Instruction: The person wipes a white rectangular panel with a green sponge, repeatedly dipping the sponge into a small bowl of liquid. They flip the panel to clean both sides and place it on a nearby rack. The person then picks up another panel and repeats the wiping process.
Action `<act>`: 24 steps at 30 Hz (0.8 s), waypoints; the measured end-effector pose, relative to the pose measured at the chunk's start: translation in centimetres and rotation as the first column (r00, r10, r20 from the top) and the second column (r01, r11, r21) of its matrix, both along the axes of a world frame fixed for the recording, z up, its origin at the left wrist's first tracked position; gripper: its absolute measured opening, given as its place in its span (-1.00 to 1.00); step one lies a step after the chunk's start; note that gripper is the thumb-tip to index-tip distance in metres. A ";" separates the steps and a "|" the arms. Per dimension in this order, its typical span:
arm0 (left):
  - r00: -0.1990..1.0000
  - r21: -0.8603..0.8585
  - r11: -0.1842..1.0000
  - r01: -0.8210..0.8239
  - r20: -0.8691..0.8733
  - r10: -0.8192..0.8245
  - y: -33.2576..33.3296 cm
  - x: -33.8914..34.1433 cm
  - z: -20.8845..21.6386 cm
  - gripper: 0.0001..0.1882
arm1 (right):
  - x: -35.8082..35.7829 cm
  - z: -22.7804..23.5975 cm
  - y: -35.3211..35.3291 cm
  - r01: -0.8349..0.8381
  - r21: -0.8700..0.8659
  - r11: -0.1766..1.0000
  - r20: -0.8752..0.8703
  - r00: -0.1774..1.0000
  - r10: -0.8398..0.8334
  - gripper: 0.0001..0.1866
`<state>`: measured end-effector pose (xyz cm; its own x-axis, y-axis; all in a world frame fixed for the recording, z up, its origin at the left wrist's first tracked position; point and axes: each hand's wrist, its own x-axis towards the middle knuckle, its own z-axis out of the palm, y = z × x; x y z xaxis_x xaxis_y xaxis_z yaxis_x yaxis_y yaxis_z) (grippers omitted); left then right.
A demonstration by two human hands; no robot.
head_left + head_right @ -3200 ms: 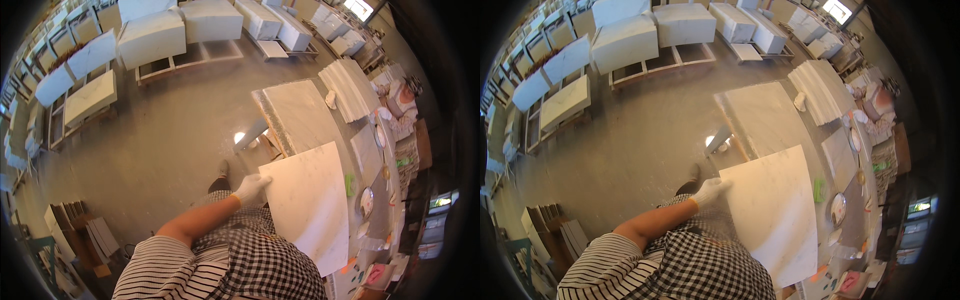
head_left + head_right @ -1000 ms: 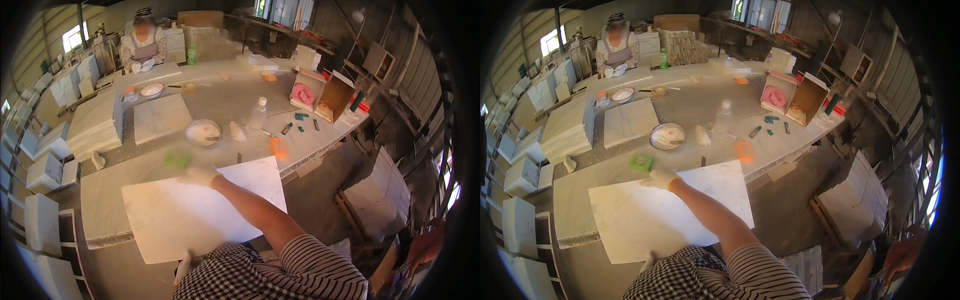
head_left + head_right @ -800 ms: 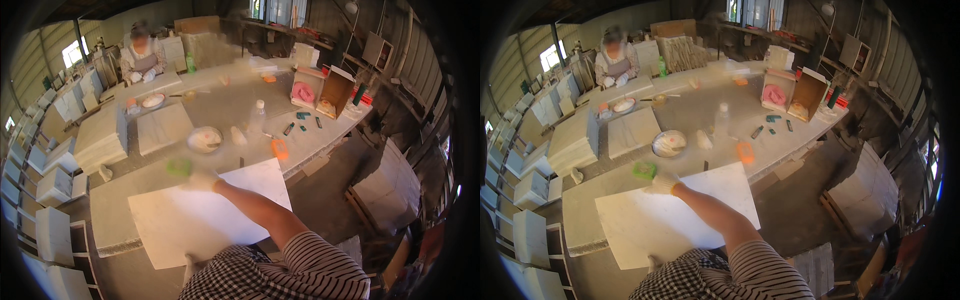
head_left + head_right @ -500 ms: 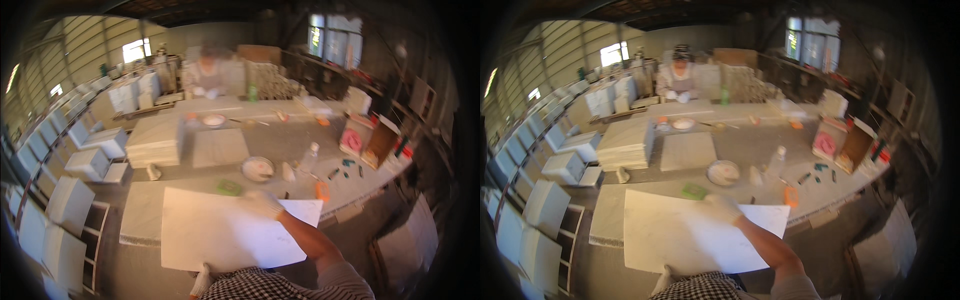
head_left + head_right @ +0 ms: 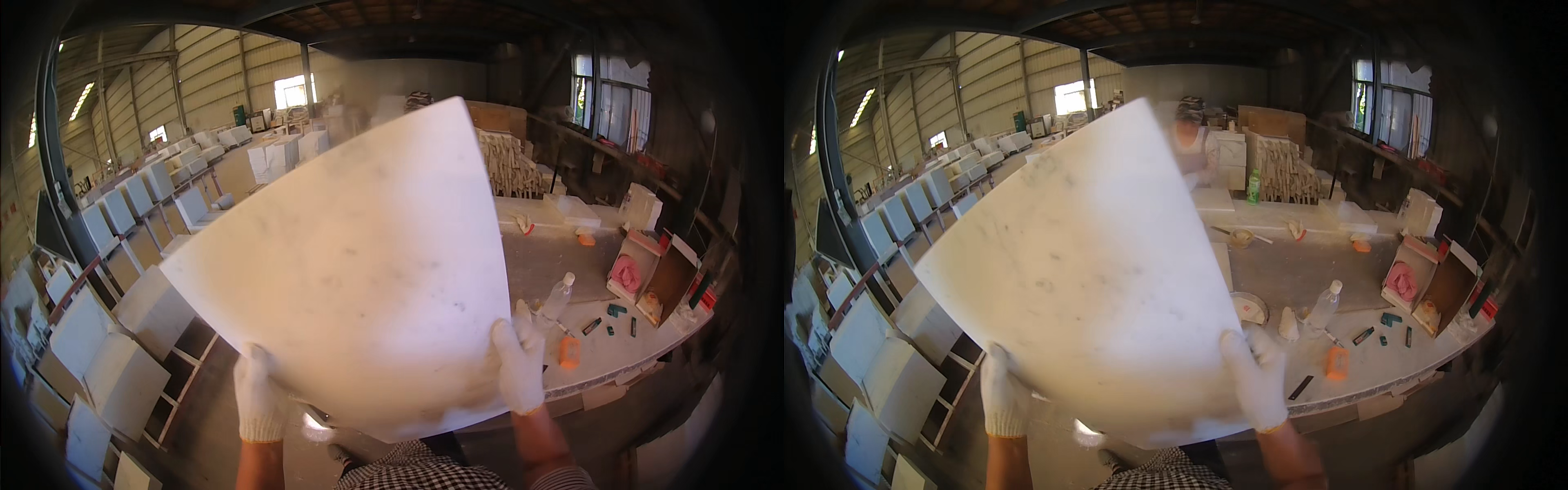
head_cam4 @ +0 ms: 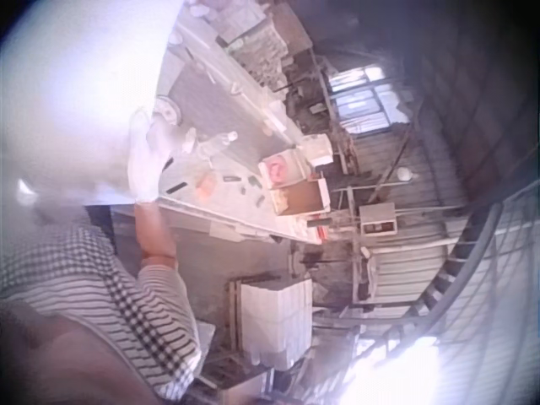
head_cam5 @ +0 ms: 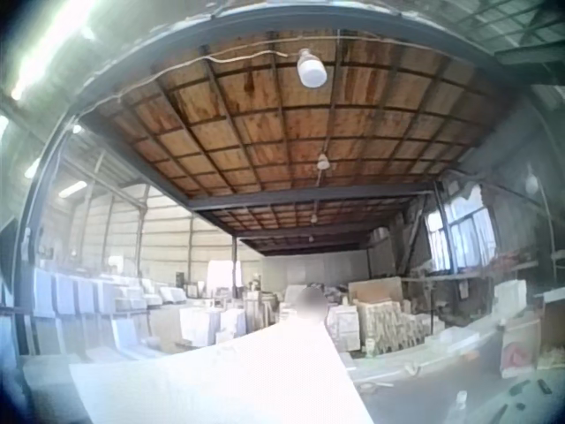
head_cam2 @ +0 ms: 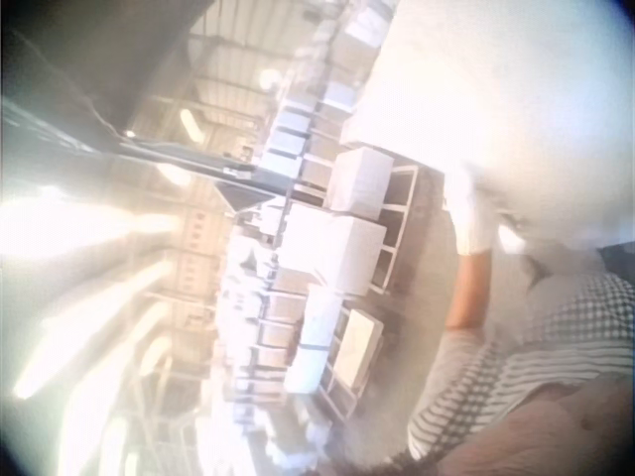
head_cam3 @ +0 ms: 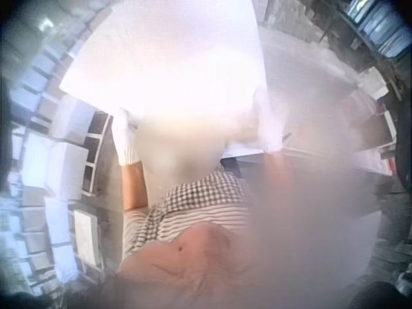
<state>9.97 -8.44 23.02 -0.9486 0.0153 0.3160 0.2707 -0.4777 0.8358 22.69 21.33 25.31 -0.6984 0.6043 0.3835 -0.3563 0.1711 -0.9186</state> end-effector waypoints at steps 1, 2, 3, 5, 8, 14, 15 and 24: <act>0.999 -0.009 1.000 -0.022 -0.025 0.022 -0.4 0.1 0.8 -0.43 | 0.3 -1.0 -0.4 -0.011 0.004 1.000 0.008 1.000 0.011 -0.69; 0.995 0.006 1.000 -0.027 -0.093 0.028 -0.7 0.1 1.3 -0.43 | 0.4 -2.3 -0.9 -0.023 0.010 1.000 0.014 1.000 0.023 -0.69; 0.990 0.020 0.997 -0.076 -0.115 0.077 -0.7 -0.1 1.5 -0.48 | 0.6 -3.8 -1.2 -0.039 -0.009 0.999 0.021 0.999 0.039 -0.69; 0.990 -0.083 0.986 -0.144 -0.012 0.144 -1.3 -0.4 1.6 -0.65 | 1.2 -7.4 -2.1 -0.032 0.001 0.999 0.144 0.989 0.032 -0.66; 0.993 -0.212 0.970 -0.118 -0.018 0.117 -1.3 -0.8 0.3 -0.82 | 1.6 -14.2 -3.2 -0.035 0.015 0.999 0.244 0.969 0.031 -0.61; 0.999 -0.480 0.877 0.018 0.046 0.005 2.1 -0.8 -4.4 -0.75 | 1.8 -27.6 -6.1 0.027 -0.217 0.976 0.353 0.934 0.053 -0.65; 0.996 -0.542 0.839 0.051 0.086 -0.005 2.8 -0.9 -5.0 -0.70 | 1.9 -29.0 -6.2 0.004 -0.267 0.964 0.368 0.925 0.098 -0.66; 0.971 -0.838 0.509 0.199 0.099 -0.218 7.1 -0.2 -10.0 -0.46 | 6.9 -37.6 -0.6 -0.290 -0.635 0.716 0.520 0.525 0.674 -0.70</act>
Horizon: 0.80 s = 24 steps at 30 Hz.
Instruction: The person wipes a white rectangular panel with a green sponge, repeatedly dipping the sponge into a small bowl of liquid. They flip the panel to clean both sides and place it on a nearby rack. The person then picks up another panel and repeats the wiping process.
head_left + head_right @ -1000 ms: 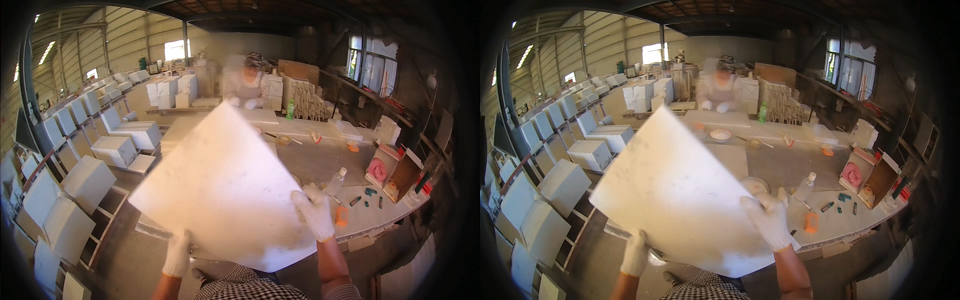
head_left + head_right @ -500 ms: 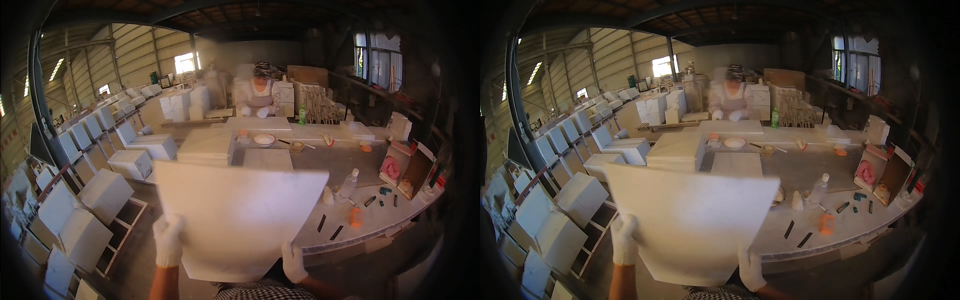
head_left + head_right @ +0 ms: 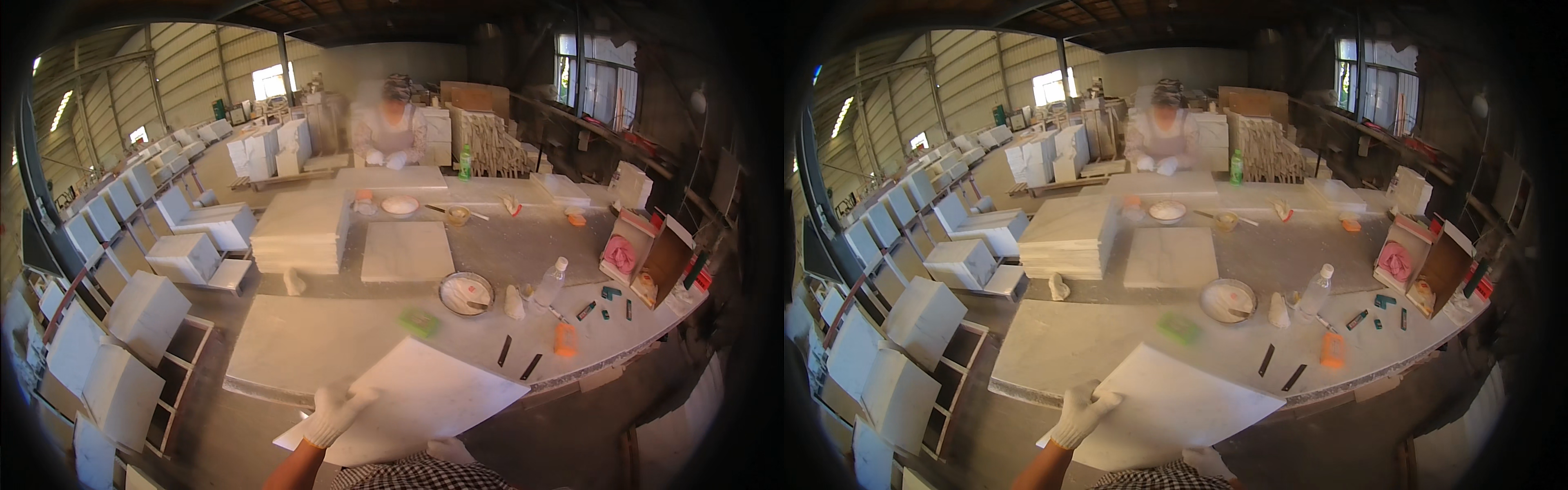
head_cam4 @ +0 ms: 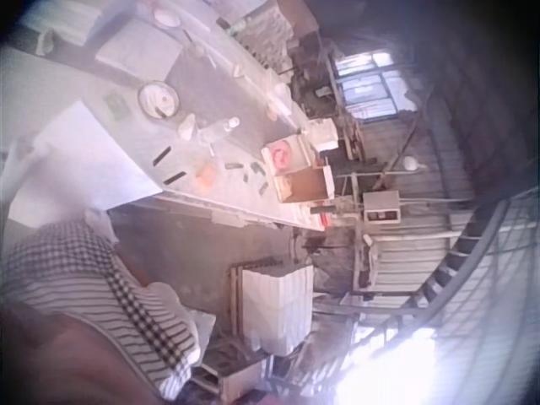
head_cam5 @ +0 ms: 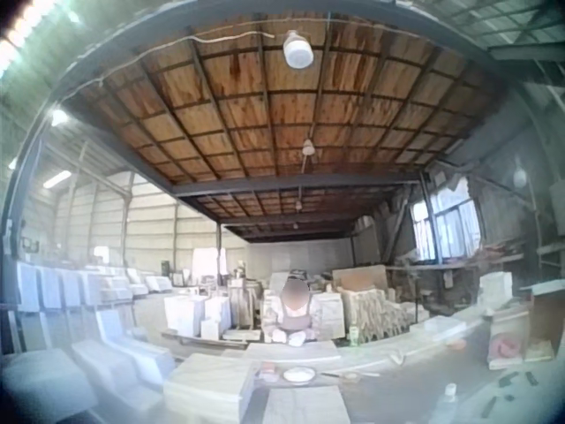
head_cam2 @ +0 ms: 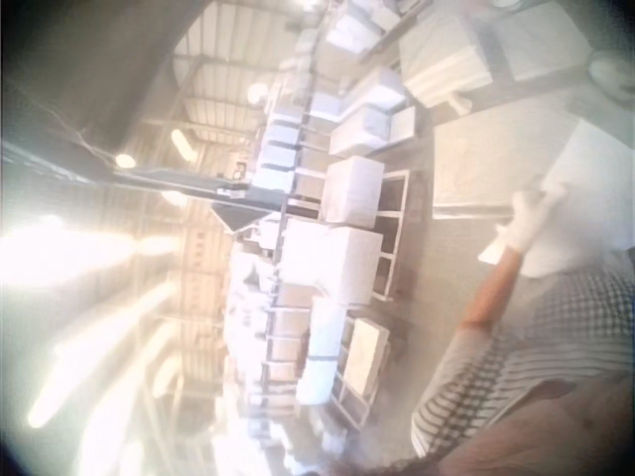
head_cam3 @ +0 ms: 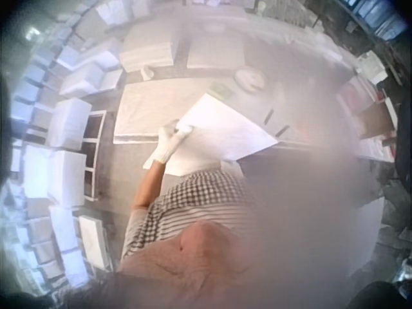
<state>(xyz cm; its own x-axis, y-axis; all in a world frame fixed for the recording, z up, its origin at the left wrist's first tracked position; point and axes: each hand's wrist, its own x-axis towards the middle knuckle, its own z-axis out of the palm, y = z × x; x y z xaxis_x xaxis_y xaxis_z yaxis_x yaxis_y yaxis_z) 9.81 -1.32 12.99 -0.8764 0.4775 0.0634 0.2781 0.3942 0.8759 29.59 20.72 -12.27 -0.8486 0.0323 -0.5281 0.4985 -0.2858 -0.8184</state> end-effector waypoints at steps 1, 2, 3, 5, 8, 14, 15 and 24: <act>1.000 0.008 1.000 0.016 0.001 -0.016 0.5 0.1 -0.3 -0.46 | 0.6 -1.3 0.4 -0.006 -0.003 1.000 0.015 1.000 0.006 -0.71; 1.000 -0.028 0.999 0.022 0.007 -0.022 0.9 -0.1 -0.4 -0.45 | 0.9 -2.4 0.8 -0.012 -0.005 1.000 0.031 0.999 0.012 -0.72; 0.999 -0.067 0.997 0.037 0.008 -0.036 1.3 -0.5 -0.4 -0.44 | 1.2 -3.4 0.8 0.060 -0.022 0.998 -0.037 0.997 -0.060 -0.75; 0.998 -0.077 0.995 0.060 0.003 -0.060 2.1 -0.9 -0.5 -0.43 | 1.3 -4.7 1.0 0.118 0.063 0.991 -0.203 0.974 -0.103 -0.75; 0.998 -0.058 0.997 0.056 -0.010 -0.056 3.0 -1.1 -0.7 -0.42 | 1.1 -4.2 1.3 0.064 0.487 0.871 -0.410 0.897 0.164 -0.73; 1.000 -0.098 0.995 0.015 -0.006 -0.015 4.0 -2.2 -1.4 -0.42 | 0.1 1.6 2.6 -0.126 0.843 0.524 -0.180 0.850 0.495 -0.71; 1.000 -0.087 0.996 0.011 0.004 -0.011 4.1 -2.3 -1.5 -0.42 | -0.1 2.2 2.5 -0.088 0.843 0.530 -0.212 0.852 0.479 -0.71; 0.997 -0.241 0.970 -0.037 -0.076 0.019 5.7 -4.0 -3.3 -0.33 | -0.1 5.2 3.8 0.455 0.630 0.630 -0.508 0.855 -0.110 -0.81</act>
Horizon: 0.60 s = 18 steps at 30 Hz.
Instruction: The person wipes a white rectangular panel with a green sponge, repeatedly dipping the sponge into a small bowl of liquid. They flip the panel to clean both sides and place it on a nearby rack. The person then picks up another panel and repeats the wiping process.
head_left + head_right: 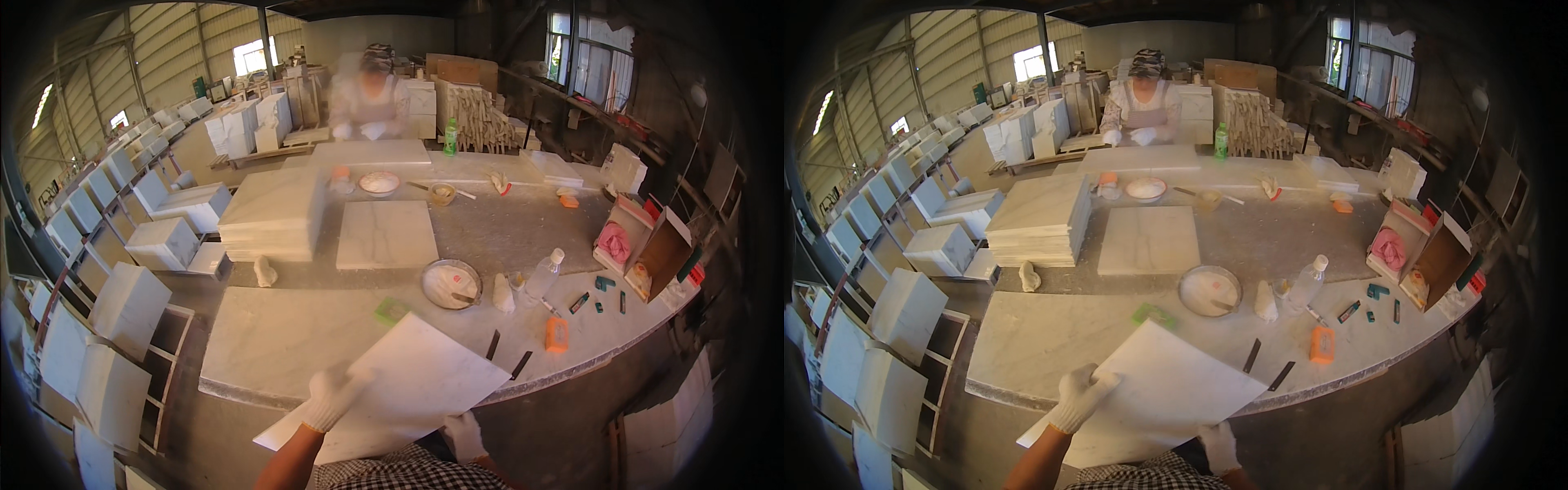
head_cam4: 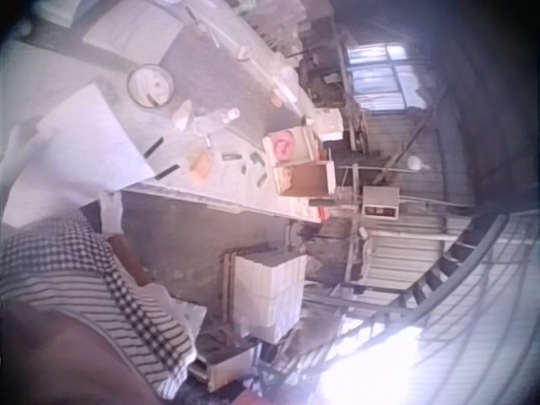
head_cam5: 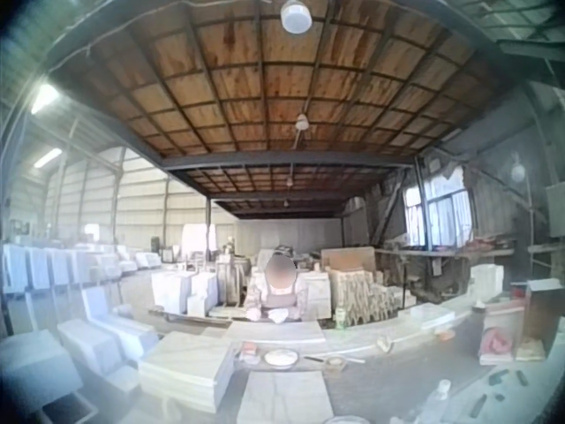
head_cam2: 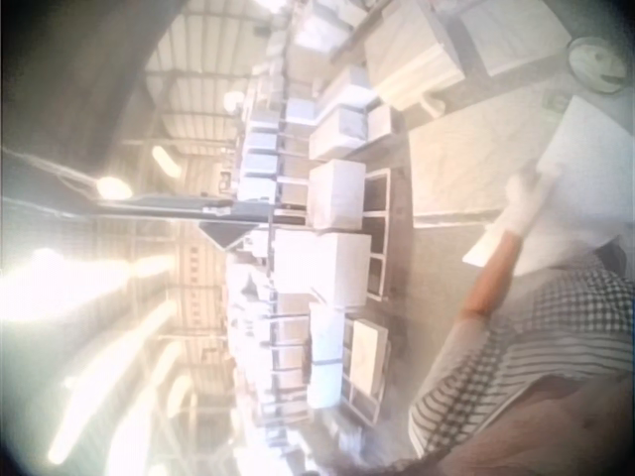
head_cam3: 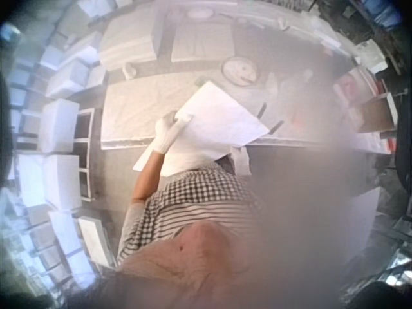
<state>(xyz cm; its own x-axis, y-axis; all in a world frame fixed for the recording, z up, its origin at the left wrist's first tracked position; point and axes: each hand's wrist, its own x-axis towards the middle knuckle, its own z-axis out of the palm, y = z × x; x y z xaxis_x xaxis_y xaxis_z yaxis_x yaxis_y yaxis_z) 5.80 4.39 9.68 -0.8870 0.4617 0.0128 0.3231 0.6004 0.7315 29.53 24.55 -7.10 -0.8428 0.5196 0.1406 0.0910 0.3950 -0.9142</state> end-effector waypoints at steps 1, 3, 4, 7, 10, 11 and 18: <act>1.000 -0.013 1.000 0.001 -0.011 -0.001 0.3 -0.3 -0.3 -0.32 | 0.3 0.9 0.3 0.128 -0.113 0.985 0.080 0.990 -0.119 -0.82; 1.000 -0.026 0.999 0.018 0.005 -0.018 0.7 -0.9 -0.7 -0.31 | 1.1 3.1 1.1 0.359 -0.303 0.883 0.296 0.916 -0.270 -0.85; 1.000 -0.034 0.999 0.025 0.009 -0.024 0.9 -1.2 -0.9 -0.31 | 1.4 4.4 1.6 0.454 -0.368 0.812 0.427 0.858 -0.286 -0.86; 0.999 -0.045 0.998 0.035 0.022 -0.034 1.5 -1.5 -1.2 -0.30 | 1.6 8.3 2.6 0.325 -0.025 0.945 0.197 0.929 -0.314 -0.86; 0.998 -0.083 0.996 0.038 0.043 -0.035 1.9 -1.8 -1.3 -0.30 | -0.4 11.8 3.9 0.374 0.298 0.878 -0.096 0.927 -0.363 -0.88; 0.998 -0.077 0.996 0.040 0.044 -0.037 2.0 -1.8 -1.3 -0.29 | -1.6 12.8 4.2 0.432 0.382 0.817 -0.230 0.901 -0.369 -0.83; 0.998 -0.085 0.996 0.026 0.067 -0.021 2.5 -2.1 -0.8 -0.31 | -9.8 16.9 6.5 0.199 0.574 0.794 -0.176 0.977 -0.117 -0.58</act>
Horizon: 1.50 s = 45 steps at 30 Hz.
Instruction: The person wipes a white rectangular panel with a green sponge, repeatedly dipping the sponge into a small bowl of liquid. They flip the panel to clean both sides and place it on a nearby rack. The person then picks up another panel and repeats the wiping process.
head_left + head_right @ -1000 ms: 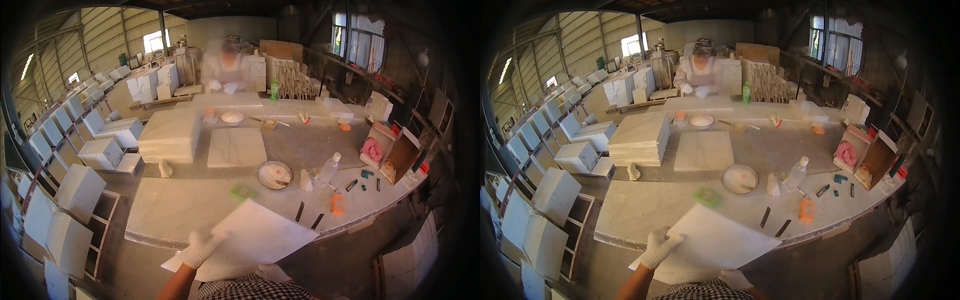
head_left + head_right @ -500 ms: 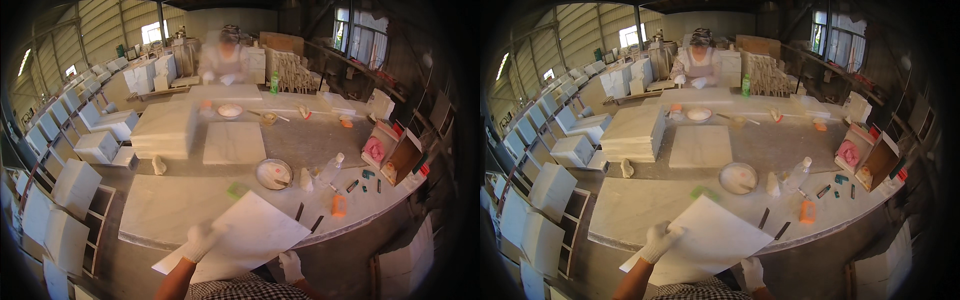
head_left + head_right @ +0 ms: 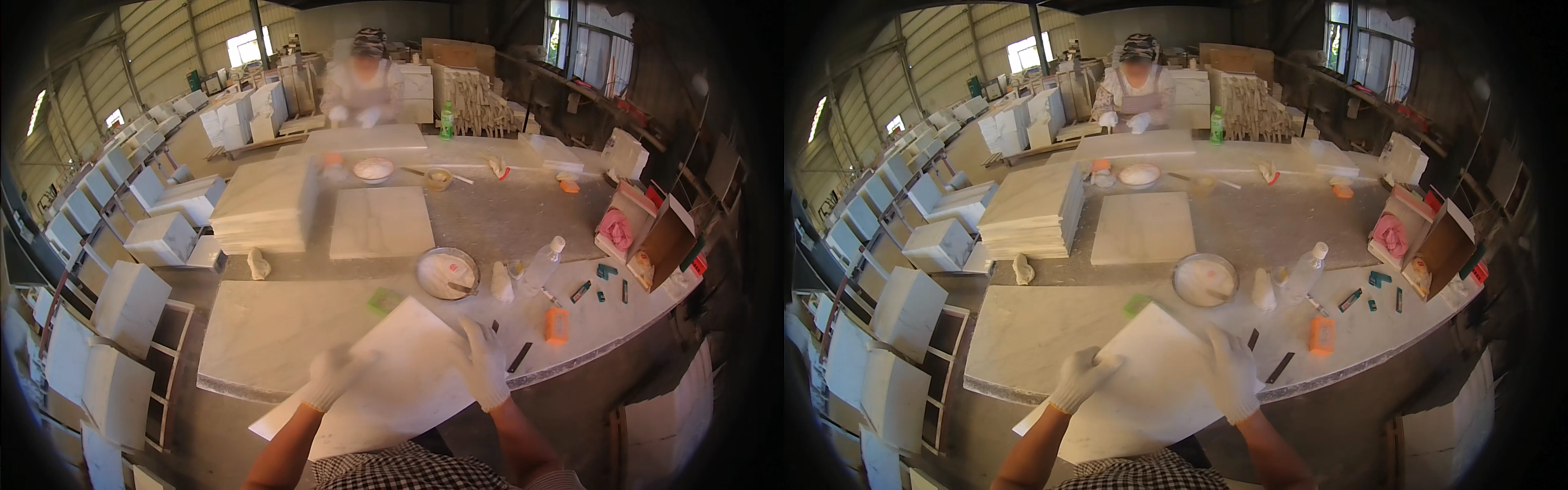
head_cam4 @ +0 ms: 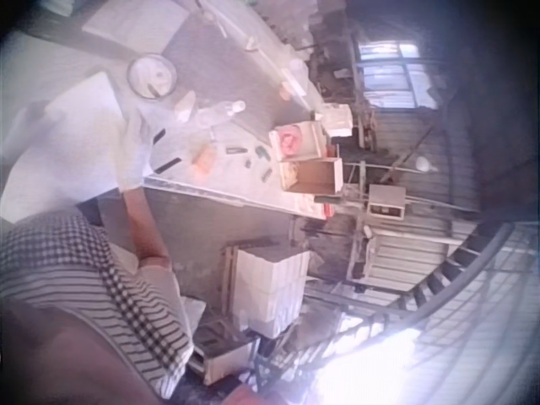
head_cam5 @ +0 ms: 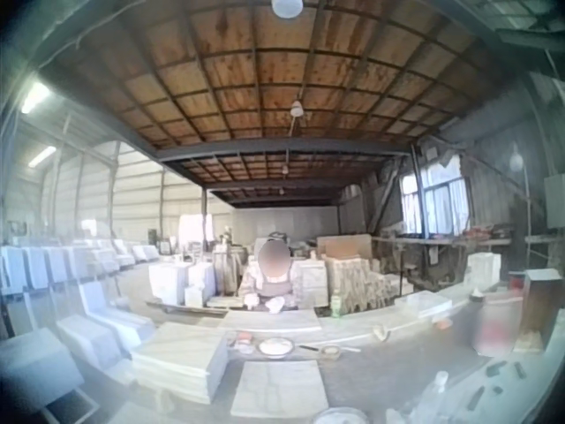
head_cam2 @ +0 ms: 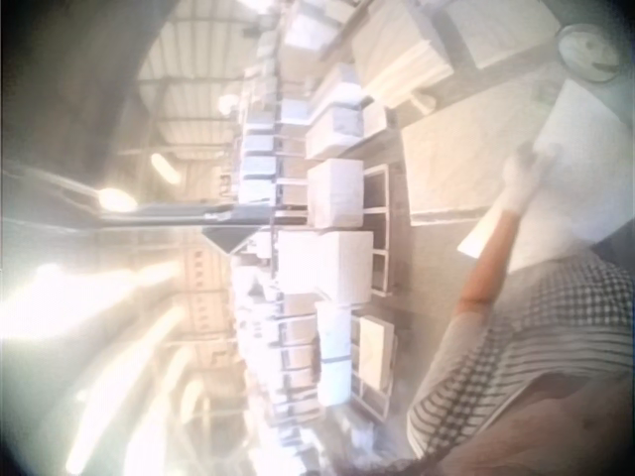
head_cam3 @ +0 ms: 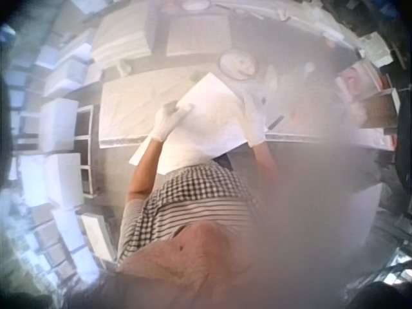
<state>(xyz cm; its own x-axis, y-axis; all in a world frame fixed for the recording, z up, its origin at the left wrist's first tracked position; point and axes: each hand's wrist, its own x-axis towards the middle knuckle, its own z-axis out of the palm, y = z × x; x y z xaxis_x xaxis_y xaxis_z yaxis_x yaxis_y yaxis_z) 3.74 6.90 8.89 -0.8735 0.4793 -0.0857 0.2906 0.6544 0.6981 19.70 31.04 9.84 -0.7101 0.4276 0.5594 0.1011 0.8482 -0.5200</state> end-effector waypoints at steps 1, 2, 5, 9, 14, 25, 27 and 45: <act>1.000 -0.005 1.000 -0.005 0.007 0.005 0.2 0.0 0.2 -0.31 | -0.7 -0.2 0.0 -0.035 -0.030 0.999 0.016 0.999 0.035 -0.59; 1.000 -0.016 1.000 -0.006 0.006 0.006 0.4 0.1 0.5 -0.32 | -1.3 -0.5 -0.1 -0.036 -0.072 0.997 0.081 0.996 0.042 -0.61; 1.000 -0.009 1.000 0.017 -0.010 -0.017 1.6 0.0 1.3 -0.35 | -2.4 -1.7 0.2 -0.050 -0.165 0.985 0.174 0.982 0.079 -0.66; 0.988 0.062 0.989 0.131 -0.090 -0.126 4.2 -0.4 2.4 -0.34 | -2.2 -2.3 1.3 -0.117 -0.171 0.978 0.157 0.977 0.144 -0.71; 0.952 0.026 0.971 0.237 -0.204 -0.227 6.7 -1.2 3.2 -0.34 | -3.1 -1.7 5.2 -0.108 -0.154 0.982 0.056 0.991 0.118 -0.81; 0.945 0.069 0.959 0.276 -0.203 -0.257 7.8 -1.6 4.1 -0.38 | -9.9 -3.5 12.0 0.086 0.236 0.968 0.444 0.876 -0.187 -0.60; 0.947 0.092 0.958 0.273 -0.198 -0.251 7.8 -1.7 4.1 -0.39 | -11.5 -4.1 12.3 0.161 0.141 0.977 0.519 0.828 -0.211 -0.60; 0.948 0.435 0.865 0.249 0.073 -0.310 8.7 -1.8 4.9 -0.61 | -15.3 -5.2 13.7 0.190 -0.163 0.968 0.663 0.747 -0.035 -0.51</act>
